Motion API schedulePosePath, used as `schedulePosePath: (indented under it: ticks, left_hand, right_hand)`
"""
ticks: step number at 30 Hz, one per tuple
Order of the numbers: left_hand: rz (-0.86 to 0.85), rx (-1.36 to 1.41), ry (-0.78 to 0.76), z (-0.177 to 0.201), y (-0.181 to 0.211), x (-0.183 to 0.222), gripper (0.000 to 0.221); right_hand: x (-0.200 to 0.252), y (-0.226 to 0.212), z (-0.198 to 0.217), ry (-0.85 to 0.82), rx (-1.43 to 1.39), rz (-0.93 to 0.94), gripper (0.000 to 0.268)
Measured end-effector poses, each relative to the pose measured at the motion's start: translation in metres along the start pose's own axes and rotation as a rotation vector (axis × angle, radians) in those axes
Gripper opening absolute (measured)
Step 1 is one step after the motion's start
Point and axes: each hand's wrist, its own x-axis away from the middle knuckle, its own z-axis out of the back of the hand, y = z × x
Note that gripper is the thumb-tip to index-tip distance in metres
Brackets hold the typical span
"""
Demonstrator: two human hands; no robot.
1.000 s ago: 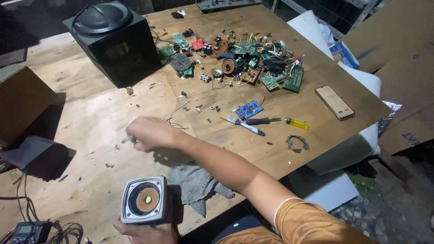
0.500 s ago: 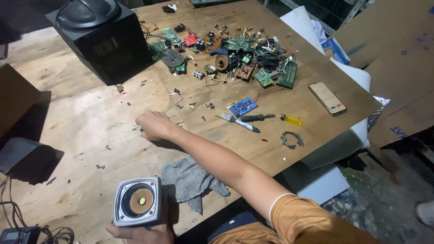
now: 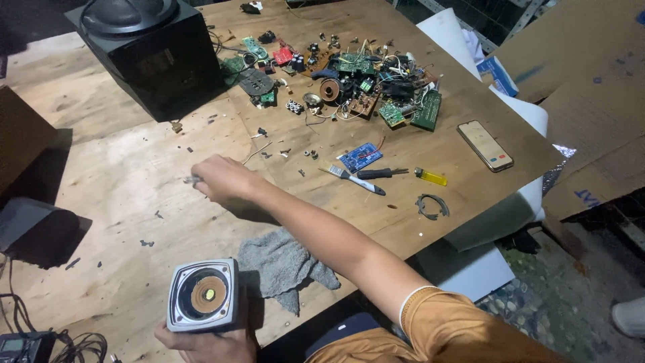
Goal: Cleaning and inspecting internal speaker components using a cloth and a screwdriver on a workbench.
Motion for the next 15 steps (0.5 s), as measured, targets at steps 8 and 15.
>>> schedulePosePath:
  ticks: [8,15]
  left_hand:
    - [0.395,-0.043,-0.326,0.014,0.004,-0.012,0.101]
    - [0.216,-0.01,-0.3,0.011,-0.014,-0.006,0.098]
  right_hand:
    - [0.047,-0.032,0.056,0.2,-0.082,0.605,0.024]
    - [0.127,-0.072,0.097,0.125,-0.13,0.816,0.03]
